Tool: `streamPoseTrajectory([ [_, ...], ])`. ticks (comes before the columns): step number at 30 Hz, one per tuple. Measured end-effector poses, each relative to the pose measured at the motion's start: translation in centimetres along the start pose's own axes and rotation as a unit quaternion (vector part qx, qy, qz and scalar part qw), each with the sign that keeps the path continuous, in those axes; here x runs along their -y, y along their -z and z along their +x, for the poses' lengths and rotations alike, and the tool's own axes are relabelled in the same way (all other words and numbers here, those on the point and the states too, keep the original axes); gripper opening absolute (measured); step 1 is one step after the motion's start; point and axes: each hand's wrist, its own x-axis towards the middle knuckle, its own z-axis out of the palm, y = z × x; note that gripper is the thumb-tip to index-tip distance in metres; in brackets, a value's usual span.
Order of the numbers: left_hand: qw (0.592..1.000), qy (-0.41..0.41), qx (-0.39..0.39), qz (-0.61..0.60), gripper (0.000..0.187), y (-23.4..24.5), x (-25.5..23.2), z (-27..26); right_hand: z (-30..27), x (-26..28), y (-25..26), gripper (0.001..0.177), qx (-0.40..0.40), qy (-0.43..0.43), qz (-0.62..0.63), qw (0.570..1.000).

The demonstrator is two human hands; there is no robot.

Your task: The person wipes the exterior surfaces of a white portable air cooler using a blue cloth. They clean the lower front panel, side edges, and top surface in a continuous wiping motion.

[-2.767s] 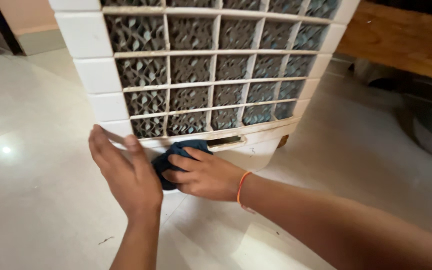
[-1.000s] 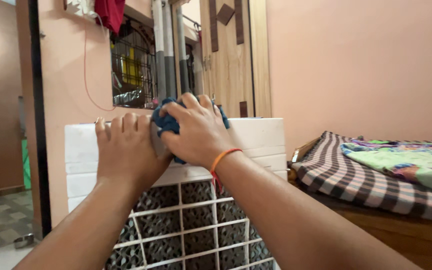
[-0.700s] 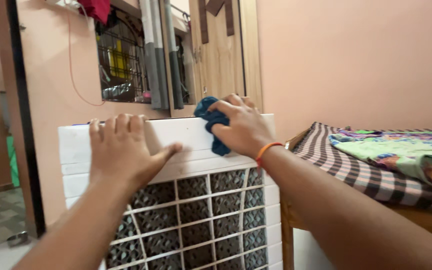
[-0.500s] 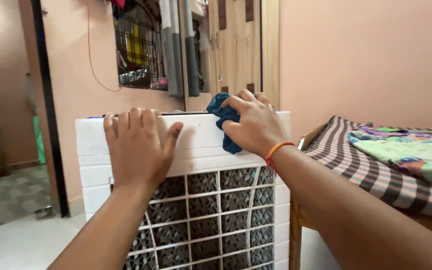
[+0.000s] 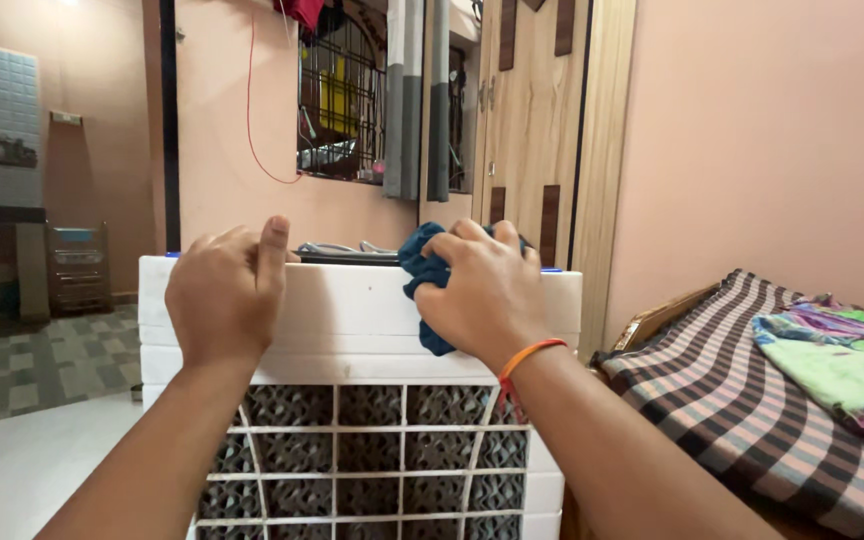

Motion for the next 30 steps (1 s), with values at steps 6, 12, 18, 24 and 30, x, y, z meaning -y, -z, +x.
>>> streamPoseTrajectory([
  [6, 0.998, -0.057, -0.019, 0.007, 0.059, -0.2, 0.8, 0.6, -0.9, -0.6, -0.6, 0.039, -0.027, 0.027, 0.003, 0.999],
  [12, 0.993, -0.006, 0.117, 0.007, 0.057, 0.5, 2.1, 3.5, -3.4, -0.7, -1.2, 0.072, -0.078, 0.126, -0.013, 0.989],
  [18, 0.986, -0.142, 0.082, -0.011, 0.051, 1.7, 4.1, 1.3, -0.7, 4.6, -2.9, 0.070, -0.046, 0.119, 0.035, 0.991],
  [24, 0.995, -0.073, 0.071, -0.001, 0.063, 1.5, 3.3, 1.2, 2.7, 7.9, -4.8, 0.047, 0.045, 0.052, 0.038, 0.997],
  [30, 0.985, -0.004, 0.166, 0.046, 0.078, 2.1, 2.6, 1.8, 3.0, -2.3, -1.5, 0.036, 0.037, 0.052, -0.139, 0.988],
])
